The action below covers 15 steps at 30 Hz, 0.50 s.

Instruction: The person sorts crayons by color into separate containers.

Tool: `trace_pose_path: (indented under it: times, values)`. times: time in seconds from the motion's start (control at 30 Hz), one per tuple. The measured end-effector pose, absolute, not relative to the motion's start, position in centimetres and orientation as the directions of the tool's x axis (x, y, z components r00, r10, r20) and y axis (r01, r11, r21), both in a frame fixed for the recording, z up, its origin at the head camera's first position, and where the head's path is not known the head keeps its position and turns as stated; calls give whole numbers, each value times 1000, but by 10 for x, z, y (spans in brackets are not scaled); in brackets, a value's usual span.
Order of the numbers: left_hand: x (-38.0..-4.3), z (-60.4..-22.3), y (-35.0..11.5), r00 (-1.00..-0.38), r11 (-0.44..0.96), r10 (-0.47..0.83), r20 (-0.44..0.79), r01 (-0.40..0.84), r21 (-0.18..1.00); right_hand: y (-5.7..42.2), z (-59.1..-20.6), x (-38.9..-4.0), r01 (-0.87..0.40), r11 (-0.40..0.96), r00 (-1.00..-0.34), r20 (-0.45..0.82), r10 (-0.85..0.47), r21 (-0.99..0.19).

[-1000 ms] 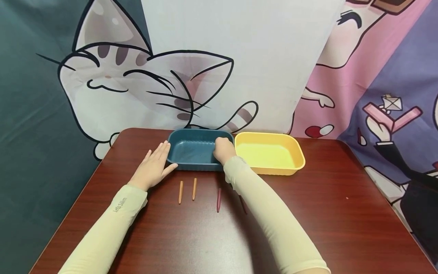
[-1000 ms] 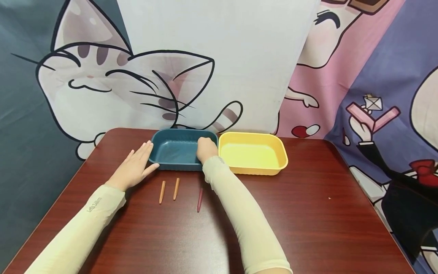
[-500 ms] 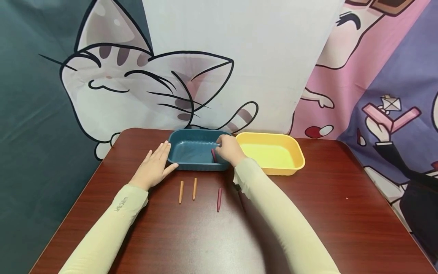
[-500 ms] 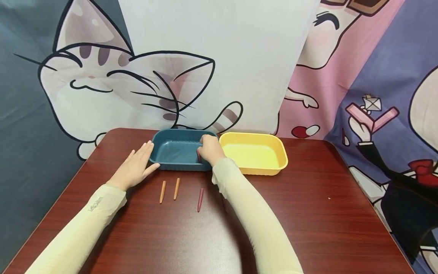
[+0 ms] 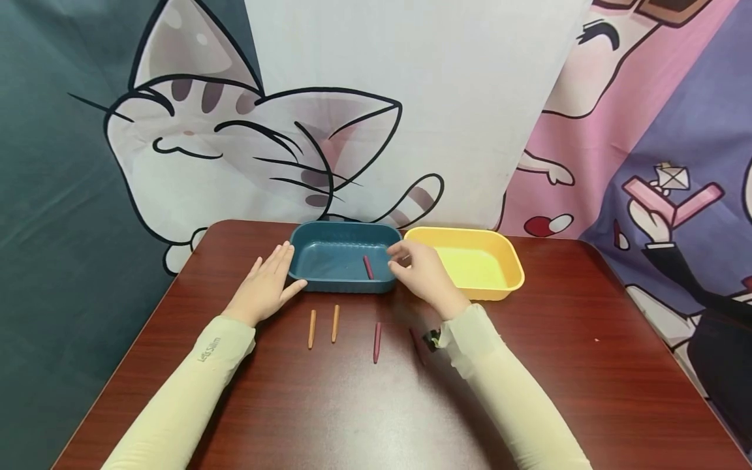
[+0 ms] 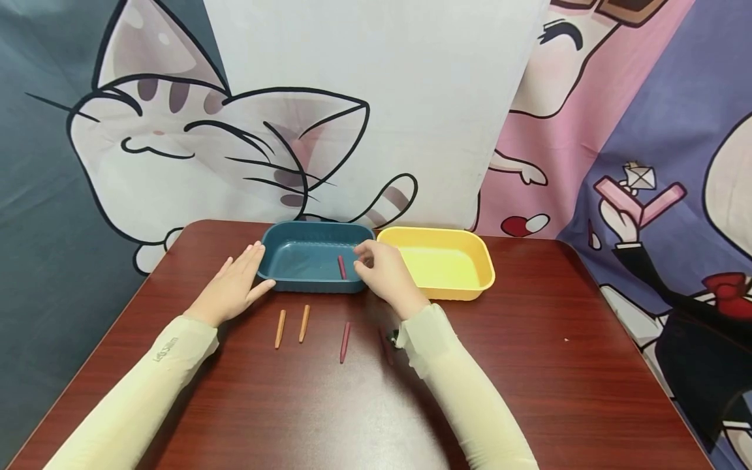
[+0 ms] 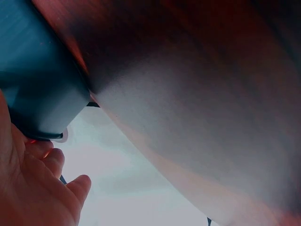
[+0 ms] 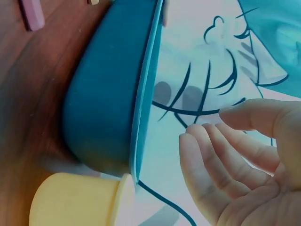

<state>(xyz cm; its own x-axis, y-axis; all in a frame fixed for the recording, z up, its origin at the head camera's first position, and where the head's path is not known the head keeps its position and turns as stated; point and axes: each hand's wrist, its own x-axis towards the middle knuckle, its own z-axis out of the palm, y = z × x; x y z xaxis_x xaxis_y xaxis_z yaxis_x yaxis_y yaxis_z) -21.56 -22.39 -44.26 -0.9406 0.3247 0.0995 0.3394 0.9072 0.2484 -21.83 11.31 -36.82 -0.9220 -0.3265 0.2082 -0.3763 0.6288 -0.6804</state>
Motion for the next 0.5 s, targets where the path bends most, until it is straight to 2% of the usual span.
trace_pose_path:
  times: [0.13,0.5]
  values:
    - [-216,-442,-223,-942,908,323,94,337,251,126,-372,-202,-388,625,-918,224,-327,-678]
    - [-216,-443,-225,-942,907,321,94,335,255,162,-391,-166,-324,643,-944,190,-271,-694]
